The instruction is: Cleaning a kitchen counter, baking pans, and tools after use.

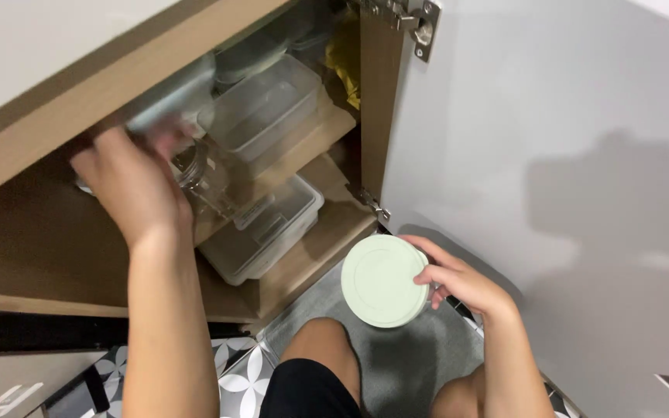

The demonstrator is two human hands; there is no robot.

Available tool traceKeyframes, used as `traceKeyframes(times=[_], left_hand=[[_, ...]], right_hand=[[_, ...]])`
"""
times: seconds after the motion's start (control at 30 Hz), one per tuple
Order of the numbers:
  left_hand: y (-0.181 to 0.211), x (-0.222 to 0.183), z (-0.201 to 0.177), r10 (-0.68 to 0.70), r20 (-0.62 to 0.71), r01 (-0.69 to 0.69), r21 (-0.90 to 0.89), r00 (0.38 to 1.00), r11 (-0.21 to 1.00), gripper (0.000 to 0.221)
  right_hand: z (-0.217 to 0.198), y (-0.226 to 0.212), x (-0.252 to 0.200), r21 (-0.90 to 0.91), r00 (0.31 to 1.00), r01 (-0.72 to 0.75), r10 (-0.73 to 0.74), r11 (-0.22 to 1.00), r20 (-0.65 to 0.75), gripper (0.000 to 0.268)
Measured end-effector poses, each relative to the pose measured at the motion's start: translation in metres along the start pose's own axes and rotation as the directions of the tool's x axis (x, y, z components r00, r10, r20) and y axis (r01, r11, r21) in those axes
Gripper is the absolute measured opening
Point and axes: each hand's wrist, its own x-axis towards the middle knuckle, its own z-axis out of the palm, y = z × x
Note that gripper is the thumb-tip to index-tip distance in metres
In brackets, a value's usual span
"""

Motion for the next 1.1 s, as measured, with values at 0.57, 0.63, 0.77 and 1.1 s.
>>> traceKeyframes(times=[0.57, 0.63, 0.77, 1.1], left_hand=[[-0.025, 0.047, 0.023, -0.184, 0.072, 0.086, 0.682, 0.980, 0.726, 0.046], [0.002, 0.008, 0.046, -0.222, 0.070, 0.085, 0.782, 0.972, 0.618, 0.048], [-0.001, -0.111, 0.026, -0.306, 0.728, -0.394, 0.618, 0.613, 0.680, 0.079], [-0.009, -0.142, 0.005, 0.043, 0.572, -0.418, 0.544, 0.819, 0.728, 0.116]], right_hand=[[0.008, 0.005, -0.011, 0.070, 0.987, 0.137, -0.143, 0.988, 0.078, 0.079], [0.009, 0.010, -0.005, 0.212, 0.994, 0.104, -0.109, 0.972, 0.013, 0.078], [0.001, 0.029, 0.011, 0.481, 0.972, 0.198, -0.234, 0.854, 0.015, 0.072], [0.051, -0.001, -0.007, 0.808, 0.695, 0.318, -0.701, 0.497, 0.158, 0.086]])
